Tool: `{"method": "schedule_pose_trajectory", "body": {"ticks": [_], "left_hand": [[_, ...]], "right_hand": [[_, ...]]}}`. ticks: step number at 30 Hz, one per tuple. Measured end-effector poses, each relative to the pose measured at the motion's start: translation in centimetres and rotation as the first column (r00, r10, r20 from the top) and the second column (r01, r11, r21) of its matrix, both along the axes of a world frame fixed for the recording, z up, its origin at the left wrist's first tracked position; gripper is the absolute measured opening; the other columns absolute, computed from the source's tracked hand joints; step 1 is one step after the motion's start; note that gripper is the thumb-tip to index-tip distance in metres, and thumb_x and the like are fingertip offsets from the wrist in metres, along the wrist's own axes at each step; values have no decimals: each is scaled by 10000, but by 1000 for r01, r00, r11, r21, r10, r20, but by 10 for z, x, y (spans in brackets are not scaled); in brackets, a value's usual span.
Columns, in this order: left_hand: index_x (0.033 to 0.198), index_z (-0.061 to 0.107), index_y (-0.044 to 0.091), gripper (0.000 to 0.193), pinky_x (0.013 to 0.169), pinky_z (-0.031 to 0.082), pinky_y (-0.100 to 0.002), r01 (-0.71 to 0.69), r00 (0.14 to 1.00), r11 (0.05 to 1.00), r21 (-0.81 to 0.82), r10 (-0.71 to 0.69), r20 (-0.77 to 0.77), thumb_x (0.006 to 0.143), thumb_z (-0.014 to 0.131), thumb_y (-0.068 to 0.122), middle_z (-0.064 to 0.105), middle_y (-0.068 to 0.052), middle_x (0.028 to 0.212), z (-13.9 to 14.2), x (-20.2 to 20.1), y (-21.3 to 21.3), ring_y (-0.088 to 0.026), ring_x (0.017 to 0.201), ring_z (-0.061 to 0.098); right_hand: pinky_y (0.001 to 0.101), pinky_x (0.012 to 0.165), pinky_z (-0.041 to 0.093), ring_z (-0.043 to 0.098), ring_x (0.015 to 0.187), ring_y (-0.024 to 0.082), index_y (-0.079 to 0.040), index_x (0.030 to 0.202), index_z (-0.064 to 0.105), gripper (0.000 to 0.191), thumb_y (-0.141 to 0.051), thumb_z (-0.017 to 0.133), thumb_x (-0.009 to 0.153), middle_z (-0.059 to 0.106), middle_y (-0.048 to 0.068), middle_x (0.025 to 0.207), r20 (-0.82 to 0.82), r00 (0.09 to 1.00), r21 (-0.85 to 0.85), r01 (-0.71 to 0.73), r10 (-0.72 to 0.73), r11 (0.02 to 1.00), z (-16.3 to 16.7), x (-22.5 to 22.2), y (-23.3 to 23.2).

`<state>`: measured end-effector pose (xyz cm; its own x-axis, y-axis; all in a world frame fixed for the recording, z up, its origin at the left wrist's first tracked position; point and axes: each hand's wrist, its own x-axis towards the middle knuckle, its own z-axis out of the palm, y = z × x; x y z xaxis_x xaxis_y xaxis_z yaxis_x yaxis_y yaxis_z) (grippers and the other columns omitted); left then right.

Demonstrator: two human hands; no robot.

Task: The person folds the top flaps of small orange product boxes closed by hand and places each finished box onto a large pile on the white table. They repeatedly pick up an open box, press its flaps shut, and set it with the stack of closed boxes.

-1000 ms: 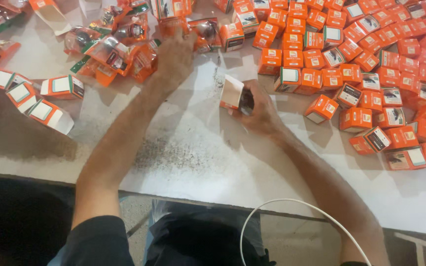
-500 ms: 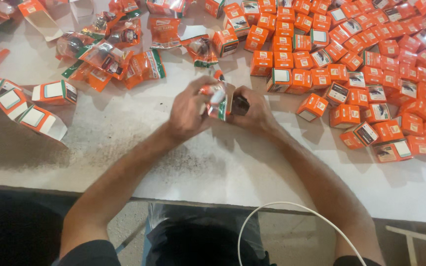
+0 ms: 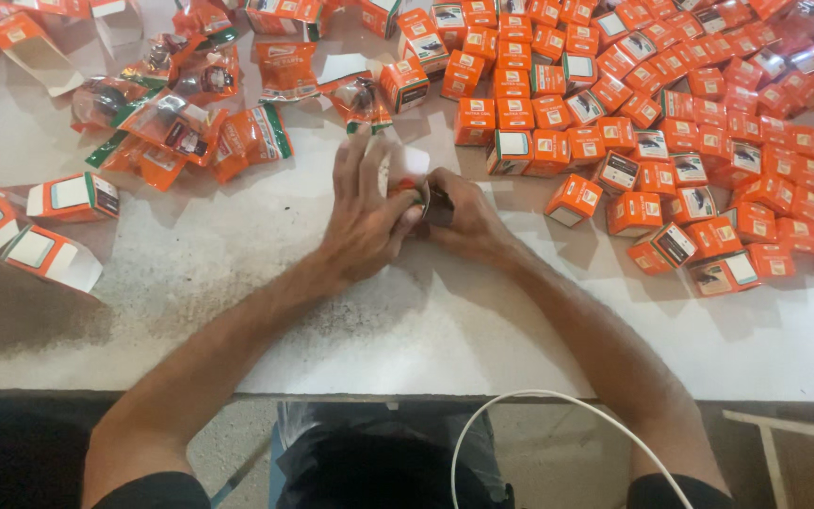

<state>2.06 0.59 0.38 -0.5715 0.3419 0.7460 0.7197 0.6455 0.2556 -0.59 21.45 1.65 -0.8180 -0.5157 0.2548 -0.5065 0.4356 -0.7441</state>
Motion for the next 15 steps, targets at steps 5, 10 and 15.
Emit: {"method": "schedule_pose_trajectory", "body": {"ticks": [5,10,15], "left_hand": [[1050,753,16,145,1148,381,-507,-98,957,944,316,2,291,949,722,115,372,-238,1519,-8,-7,16,-408,1387,380],[1292,506,10,512,603,557,-311,-274,678,804,528,-228,699,856,752,118,630,-155,1238,-9,-23,10,-215,757,627],[1079,683,11,259,588,624,-273,-258,583,753,605,-379,719,833,662,90,712,-56,853,-12,-36,12,-118,738,719]], "right_hand": [[401,779,538,676,892,293,-31,1097,562,515,-245,905,779,682,149,985,-40,999,15,16,-15,1000,-8,-4,0],[424,811,534,659,940,327,-20,1172,550,583,-202,915,757,673,171,1033,-123,992,71,10,-2,997,-18,-8,2],[402,940,545,683,1124,316,-2,1339,418,737,-161,880,787,670,178,1223,-155,987,-102,-49,32,994,-24,-8,1]]}}
